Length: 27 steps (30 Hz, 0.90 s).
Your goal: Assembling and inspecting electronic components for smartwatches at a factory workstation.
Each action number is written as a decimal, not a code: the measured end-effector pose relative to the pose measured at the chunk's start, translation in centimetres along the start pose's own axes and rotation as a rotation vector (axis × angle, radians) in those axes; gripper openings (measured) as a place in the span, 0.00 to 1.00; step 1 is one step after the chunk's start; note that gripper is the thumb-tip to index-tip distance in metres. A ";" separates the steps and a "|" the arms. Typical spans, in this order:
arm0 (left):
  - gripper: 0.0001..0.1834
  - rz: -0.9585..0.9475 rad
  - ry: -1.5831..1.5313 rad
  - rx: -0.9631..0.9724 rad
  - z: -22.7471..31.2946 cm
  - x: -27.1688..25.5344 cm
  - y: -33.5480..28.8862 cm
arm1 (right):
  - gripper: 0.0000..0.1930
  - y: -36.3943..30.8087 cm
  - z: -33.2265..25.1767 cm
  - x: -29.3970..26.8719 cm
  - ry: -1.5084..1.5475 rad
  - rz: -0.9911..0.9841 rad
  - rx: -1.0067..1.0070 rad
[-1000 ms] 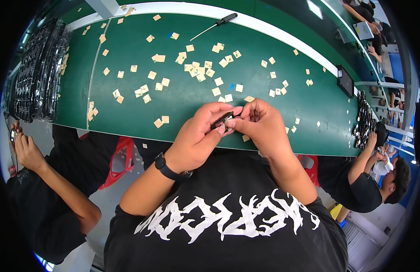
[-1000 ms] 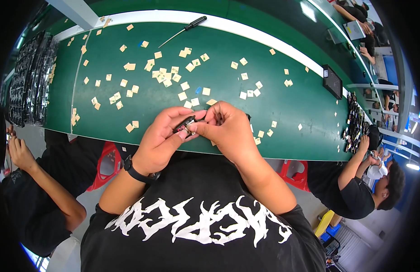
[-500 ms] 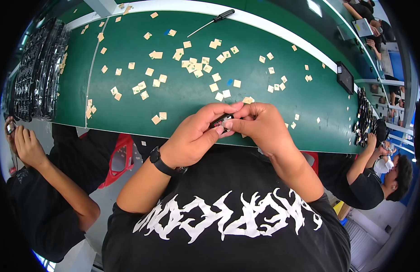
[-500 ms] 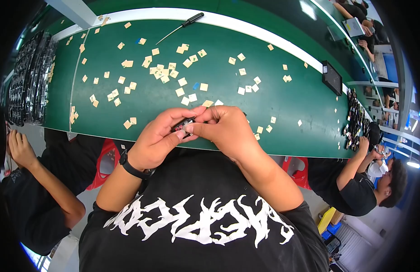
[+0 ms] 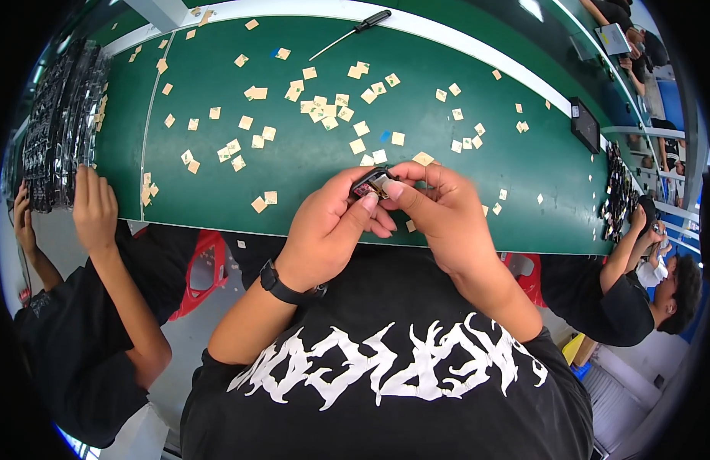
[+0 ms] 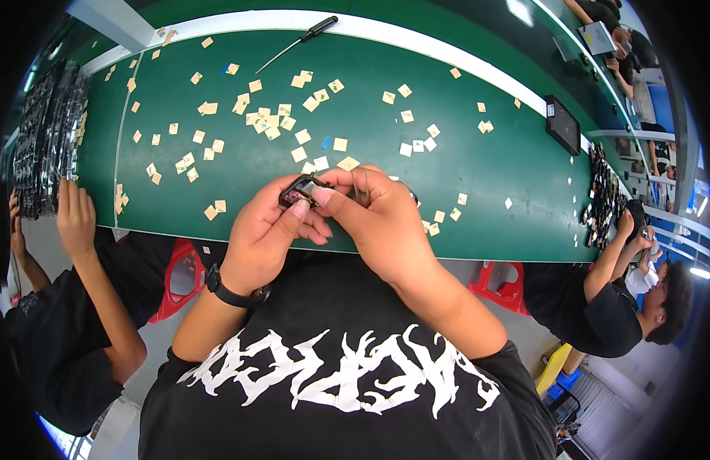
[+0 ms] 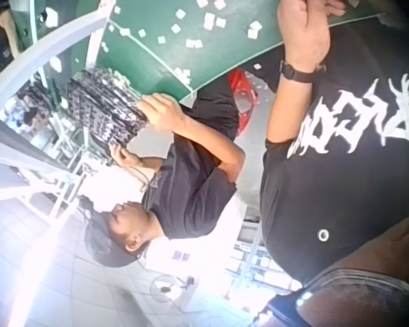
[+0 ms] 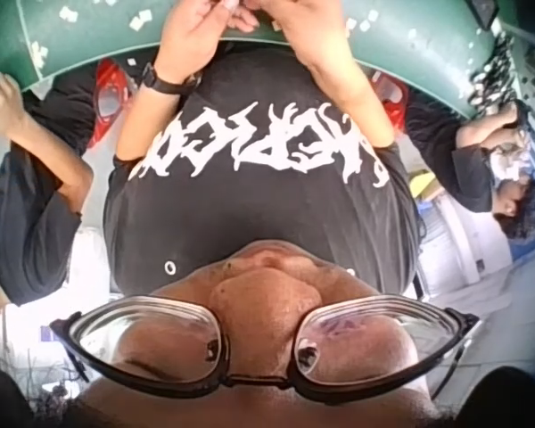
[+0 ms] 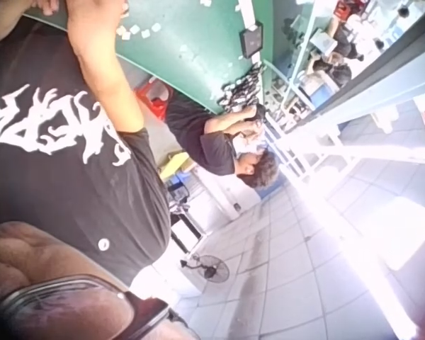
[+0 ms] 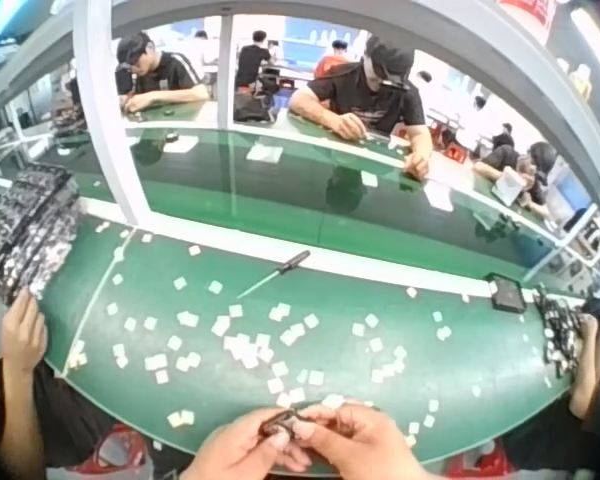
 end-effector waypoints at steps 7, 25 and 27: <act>0.17 0.025 0.067 0.015 0.1 0.2 0.1 | 0.09 -0.6 1.1 1.2 0.492 0.035 0.224; 0.14 0.060 0.173 0.124 0.7 -0.3 -0.4 | 0.07 -0.7 1.4 3.2 0.715 0.020 0.363; 0.14 0.064 0.165 0.124 0.6 -0.3 -0.4 | 0.07 -0.6 1.5 3.0 0.703 0.037 0.356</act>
Point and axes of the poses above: each hand's wrist, its own y-axis towards the middle knuckle, its own x-axis out of the palm, z = x × y, the point moved 7 cm from there along y, towards the middle knuckle, and after that the axes turned 15 degrees about -x, right-handed, at the moved point
